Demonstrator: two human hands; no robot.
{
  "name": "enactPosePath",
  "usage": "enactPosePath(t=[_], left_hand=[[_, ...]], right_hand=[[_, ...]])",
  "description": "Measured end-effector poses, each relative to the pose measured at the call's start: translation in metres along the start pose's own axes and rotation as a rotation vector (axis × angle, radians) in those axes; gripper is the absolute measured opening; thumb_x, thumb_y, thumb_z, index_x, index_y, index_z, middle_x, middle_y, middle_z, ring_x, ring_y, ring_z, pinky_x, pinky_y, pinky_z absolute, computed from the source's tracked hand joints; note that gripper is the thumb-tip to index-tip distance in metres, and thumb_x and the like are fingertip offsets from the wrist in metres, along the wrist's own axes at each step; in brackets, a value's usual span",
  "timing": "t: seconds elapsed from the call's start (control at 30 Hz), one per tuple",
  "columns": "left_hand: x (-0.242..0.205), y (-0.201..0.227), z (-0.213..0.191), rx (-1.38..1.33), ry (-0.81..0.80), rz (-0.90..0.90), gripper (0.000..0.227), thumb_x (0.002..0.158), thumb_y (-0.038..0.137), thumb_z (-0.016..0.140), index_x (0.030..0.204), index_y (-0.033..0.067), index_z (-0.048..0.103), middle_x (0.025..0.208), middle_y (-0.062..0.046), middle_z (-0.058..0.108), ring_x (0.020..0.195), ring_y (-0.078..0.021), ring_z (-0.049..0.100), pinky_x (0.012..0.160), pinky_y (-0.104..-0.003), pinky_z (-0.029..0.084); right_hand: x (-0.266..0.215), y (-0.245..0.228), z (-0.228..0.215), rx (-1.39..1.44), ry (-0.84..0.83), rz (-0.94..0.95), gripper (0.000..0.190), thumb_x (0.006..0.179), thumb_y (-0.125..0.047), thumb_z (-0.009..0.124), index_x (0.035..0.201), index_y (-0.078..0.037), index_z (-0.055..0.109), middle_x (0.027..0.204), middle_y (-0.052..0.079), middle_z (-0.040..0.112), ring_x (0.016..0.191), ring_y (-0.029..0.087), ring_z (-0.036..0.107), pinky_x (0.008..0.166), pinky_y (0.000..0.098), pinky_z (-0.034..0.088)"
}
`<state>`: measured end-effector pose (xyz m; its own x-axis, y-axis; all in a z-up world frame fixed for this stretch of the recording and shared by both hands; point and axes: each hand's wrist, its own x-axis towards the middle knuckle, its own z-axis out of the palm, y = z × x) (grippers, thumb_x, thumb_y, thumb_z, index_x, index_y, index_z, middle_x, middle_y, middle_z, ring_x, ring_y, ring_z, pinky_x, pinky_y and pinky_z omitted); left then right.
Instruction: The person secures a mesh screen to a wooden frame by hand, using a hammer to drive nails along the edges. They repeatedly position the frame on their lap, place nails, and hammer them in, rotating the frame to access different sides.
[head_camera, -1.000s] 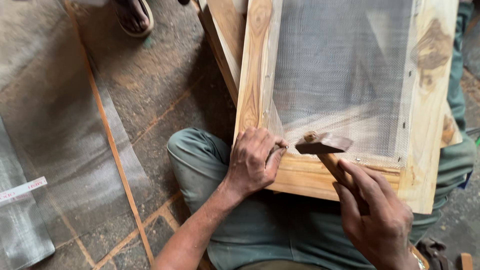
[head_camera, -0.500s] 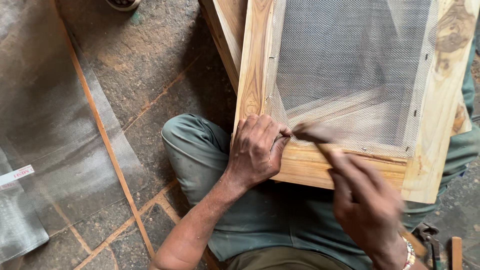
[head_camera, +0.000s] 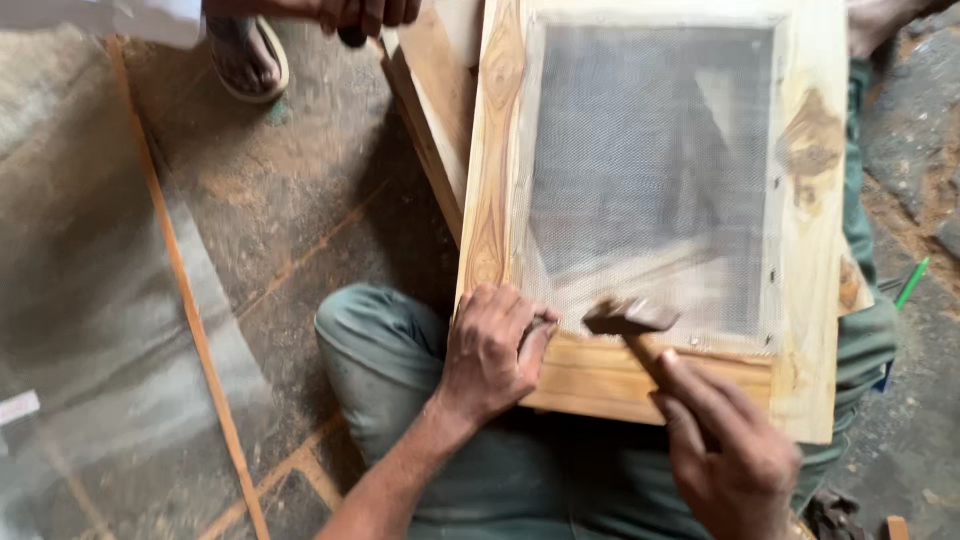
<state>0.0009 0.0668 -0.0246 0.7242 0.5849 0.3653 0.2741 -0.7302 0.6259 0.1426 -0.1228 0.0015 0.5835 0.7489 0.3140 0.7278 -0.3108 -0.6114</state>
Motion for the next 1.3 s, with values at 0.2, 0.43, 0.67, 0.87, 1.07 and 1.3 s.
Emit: enactPosePath(t=[0.2, 0.43, 0.67, 0.87, 1.07, 1.3], left_hand=[[-0.015, -0.007, 0.001, 0.009, -0.03, -0.044, 0.018, 0.091, 0.018, 0.079, 0.107, 0.0118, 0.073, 0.092, -0.003, 0.061, 0.091, -0.0239, 0.058, 0.087, -0.039, 0.045], [-0.034, 0.004, -0.011, 0.084, 0.099, 0.015, 0.027, 0.093, 0.016, 0.078, 0.116, 0.0038, 0.07, 0.105, -0.008, 0.068, 0.103, -0.0252, 0.061, 0.094, -0.04, 0.047], [-0.033, 0.008, -0.002, 0.192, 0.304, 0.012, 0.02, 0.092, 0.004, 0.07, 0.112, 0.0008, 0.07, 0.105, -0.01, 0.068, 0.099, -0.0273, 0.064, 0.095, -0.041, 0.049], [-0.034, 0.007, 0.0, 0.192, 0.358, -0.027, 0.022, 0.092, 0.002, 0.068, 0.113, 0.002, 0.07, 0.108, -0.01, 0.068, 0.101, -0.0267, 0.063, 0.096, -0.041, 0.048], [-0.036, 0.009, 0.0, 0.171, 0.374, -0.049, 0.02, 0.094, -0.001, 0.068, 0.113, 0.0023, 0.07, 0.111, -0.009, 0.068, 0.103, -0.0262, 0.063, 0.096, -0.041, 0.048], [-0.037, 0.008, -0.002, 0.128, 0.379, -0.08, 0.019, 0.095, -0.001, 0.067, 0.113, 0.002, 0.069, 0.111, -0.01, 0.067, 0.104, -0.0269, 0.063, 0.096, -0.041, 0.048]], right_hand=[[-0.003, 0.007, -0.003, 0.102, -0.026, 0.038, 0.036, 0.093, 0.002, 0.079, 0.128, -0.005, 0.072, 0.114, 0.012, 0.075, 0.091, 0.016, 0.075, 0.076, 0.0241, 0.06], [0.003, -0.01, 0.001, 0.086, -0.003, -0.002, 0.034, 0.091, 0.003, 0.078, 0.124, -0.003, 0.07, 0.118, 0.016, 0.073, 0.102, 0.022, 0.075, 0.079, 0.0277, 0.062], [0.016, -0.009, -0.003, -0.124, -0.128, -0.118, 0.032, 0.093, -0.004, 0.082, 0.124, -0.007, 0.075, 0.113, 0.013, 0.076, 0.09, 0.022, 0.076, 0.075, 0.0297, 0.06], [0.011, -0.01, 0.006, -0.106, -0.171, -0.158, 0.029, 0.08, 0.001, 0.08, 0.109, 0.003, 0.076, 0.102, 0.019, 0.076, 0.083, 0.03, 0.075, 0.07, 0.0355, 0.06], [0.01, -0.012, 0.002, -0.184, -0.098, -0.251, 0.028, 0.093, 0.011, 0.074, 0.117, -0.004, 0.074, 0.11, 0.016, 0.078, 0.093, 0.027, 0.077, 0.075, 0.0324, 0.06], [0.013, -0.005, 0.003, 0.259, -0.153, 0.239, 0.034, 0.091, 0.005, 0.072, 0.124, 0.003, 0.068, 0.103, 0.014, 0.076, 0.086, 0.016, 0.073, 0.073, 0.0257, 0.059]])
